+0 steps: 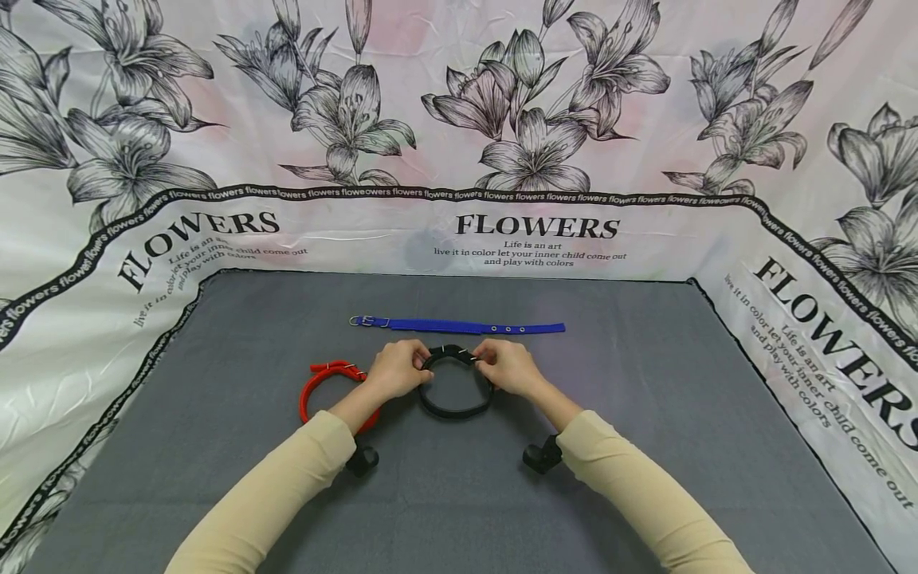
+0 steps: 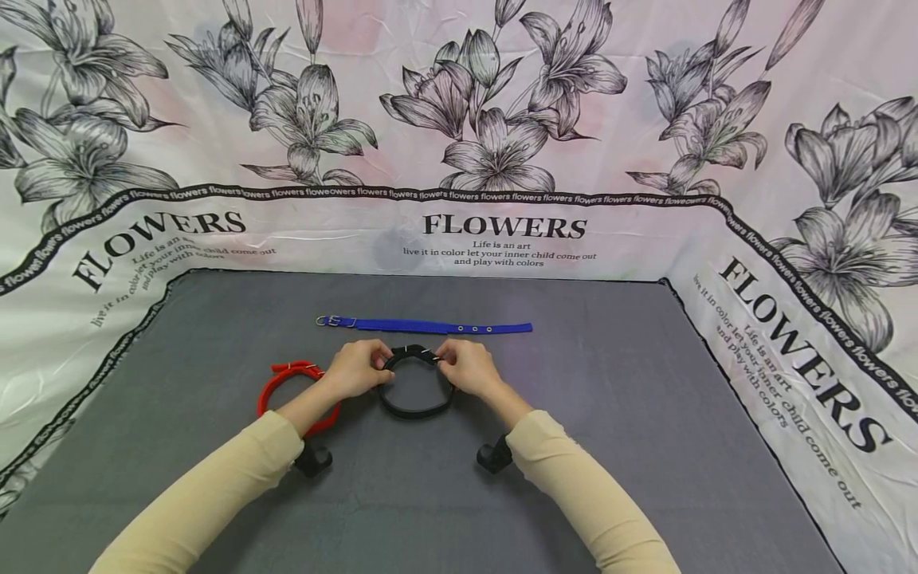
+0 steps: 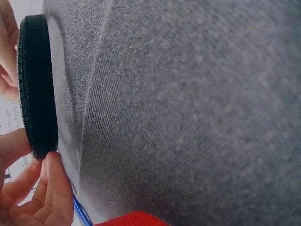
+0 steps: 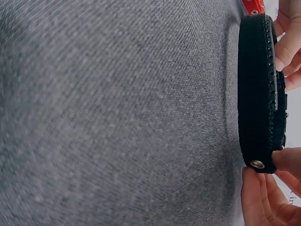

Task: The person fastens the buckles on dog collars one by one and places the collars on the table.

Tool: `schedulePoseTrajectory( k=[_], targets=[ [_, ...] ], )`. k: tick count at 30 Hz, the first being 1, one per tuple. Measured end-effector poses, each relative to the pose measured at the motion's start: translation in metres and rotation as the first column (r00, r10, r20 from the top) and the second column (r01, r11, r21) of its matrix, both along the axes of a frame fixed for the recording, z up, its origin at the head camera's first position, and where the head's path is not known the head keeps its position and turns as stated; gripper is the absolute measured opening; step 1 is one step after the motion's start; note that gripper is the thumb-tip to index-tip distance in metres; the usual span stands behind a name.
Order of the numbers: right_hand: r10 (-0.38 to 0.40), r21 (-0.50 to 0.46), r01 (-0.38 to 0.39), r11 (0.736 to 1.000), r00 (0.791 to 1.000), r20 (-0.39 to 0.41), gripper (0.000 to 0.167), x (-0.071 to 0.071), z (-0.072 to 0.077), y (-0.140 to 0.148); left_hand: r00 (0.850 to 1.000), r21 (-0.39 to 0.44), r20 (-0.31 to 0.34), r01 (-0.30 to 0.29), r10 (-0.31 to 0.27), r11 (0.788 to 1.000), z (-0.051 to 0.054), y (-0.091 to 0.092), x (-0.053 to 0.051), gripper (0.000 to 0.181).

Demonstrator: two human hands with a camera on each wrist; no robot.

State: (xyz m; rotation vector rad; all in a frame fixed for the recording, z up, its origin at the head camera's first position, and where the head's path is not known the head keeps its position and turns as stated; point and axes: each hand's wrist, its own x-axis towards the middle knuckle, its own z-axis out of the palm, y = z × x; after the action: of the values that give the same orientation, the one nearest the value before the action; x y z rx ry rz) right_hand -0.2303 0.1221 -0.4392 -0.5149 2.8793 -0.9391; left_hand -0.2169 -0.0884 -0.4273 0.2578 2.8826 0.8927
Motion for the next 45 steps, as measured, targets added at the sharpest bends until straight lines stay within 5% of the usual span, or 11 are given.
schedulePoseTrajectory(
  k=[24,33,45],
  targets=[
    [0.021,0.069,-0.012,0.998,0.992,-0.128,0.009,-0.005,-0.006,0.002,0.999,-0.033,0.031,0.02,-0.019,0.999,-0.003,-0.001,-0.002,0.028],
    [0.057,0.034,-0.052,0.998,0.984,-0.169,0.013,-0.013,0.006,0.014,1.0,-0.009,0.009,0.002,-0.002,1.0,0.01,-0.011,-0.007,0.023],
    [-0.034,0.023,0.038,0.999,0.986,-0.163,0.023,-0.035,0.017,0.04,0.999,0.004,-0.003,-0.039,0.039,0.999,0.024,-0.03,-0.026,0.024]
  ],
)
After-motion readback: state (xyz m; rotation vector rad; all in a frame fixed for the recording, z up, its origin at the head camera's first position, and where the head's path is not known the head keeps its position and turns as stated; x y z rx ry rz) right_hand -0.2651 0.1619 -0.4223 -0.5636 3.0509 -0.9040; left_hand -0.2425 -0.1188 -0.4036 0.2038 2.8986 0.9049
